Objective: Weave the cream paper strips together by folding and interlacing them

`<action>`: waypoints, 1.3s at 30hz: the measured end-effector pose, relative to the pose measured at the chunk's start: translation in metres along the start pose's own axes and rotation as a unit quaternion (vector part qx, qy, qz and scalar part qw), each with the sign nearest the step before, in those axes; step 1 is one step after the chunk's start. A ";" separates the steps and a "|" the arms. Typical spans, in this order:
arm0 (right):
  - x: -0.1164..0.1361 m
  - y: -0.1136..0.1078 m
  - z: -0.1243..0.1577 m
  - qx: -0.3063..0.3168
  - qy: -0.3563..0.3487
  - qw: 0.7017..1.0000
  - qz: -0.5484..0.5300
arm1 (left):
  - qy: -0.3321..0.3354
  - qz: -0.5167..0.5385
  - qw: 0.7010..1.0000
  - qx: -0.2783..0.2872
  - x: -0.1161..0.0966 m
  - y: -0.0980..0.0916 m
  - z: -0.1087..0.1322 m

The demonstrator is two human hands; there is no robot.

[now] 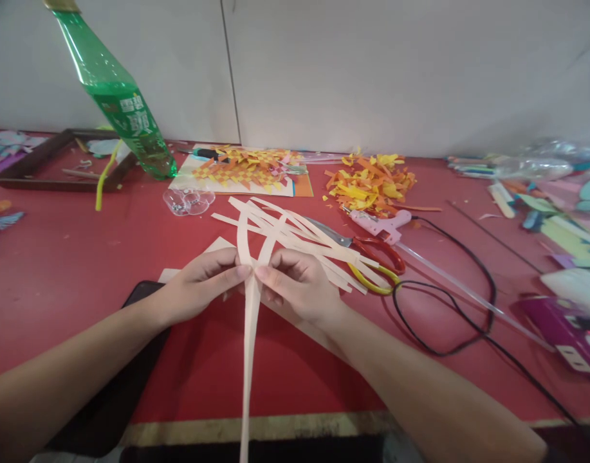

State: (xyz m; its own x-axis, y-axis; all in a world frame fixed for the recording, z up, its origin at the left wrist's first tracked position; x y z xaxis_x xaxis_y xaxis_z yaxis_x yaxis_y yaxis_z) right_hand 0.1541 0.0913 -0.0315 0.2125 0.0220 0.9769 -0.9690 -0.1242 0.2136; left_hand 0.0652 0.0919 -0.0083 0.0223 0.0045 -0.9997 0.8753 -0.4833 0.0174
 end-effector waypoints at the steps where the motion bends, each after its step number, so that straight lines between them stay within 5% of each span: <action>1: 0.000 -0.001 -0.001 -0.001 -0.003 1.000 0.000 | -0.005 -0.008 1.000 0.009 0.001 0.001 0.001; 11: -0.007 0.003 0.001 0.010 0.038 0.999 -0.020 | -0.001 -0.046 0.999 0.028 0.003 0.002 0.002; 24: 0.010 0.000 0.000 -0.005 -0.043 0.999 0.026 | -0.006 0.049 0.999 0.008 0.001 0.002 0.000; 31: 0.001 -0.002 -0.001 -0.010 -0.005 1.000 0.002 | -0.030 -0.043 0.998 0.029 0.010 0.003 0.004; 39: -0.004 0.007 0.004 0.036 0.006 0.999 -0.022 | -0.013 0.052 0.998 0.037 0.001 0.008 0.002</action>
State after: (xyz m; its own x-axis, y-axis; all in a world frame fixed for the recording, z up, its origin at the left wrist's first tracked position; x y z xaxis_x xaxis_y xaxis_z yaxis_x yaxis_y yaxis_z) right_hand 0.1465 0.0866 -0.0341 0.2530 0.0400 0.9666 -0.9469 -0.1945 0.2559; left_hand 0.0710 0.0862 -0.0095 0.0984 -0.0715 -0.9926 0.8310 -0.5429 0.1215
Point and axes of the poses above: each hand's wrist, its own z-axis away from the middle knuckle, its own y-axis out of the palm, x = y × z, the point moved 10 cm from there along -z, towards the middle knuckle, and after that the axes turned 11 degrees about -x, right-handed, at the moved point
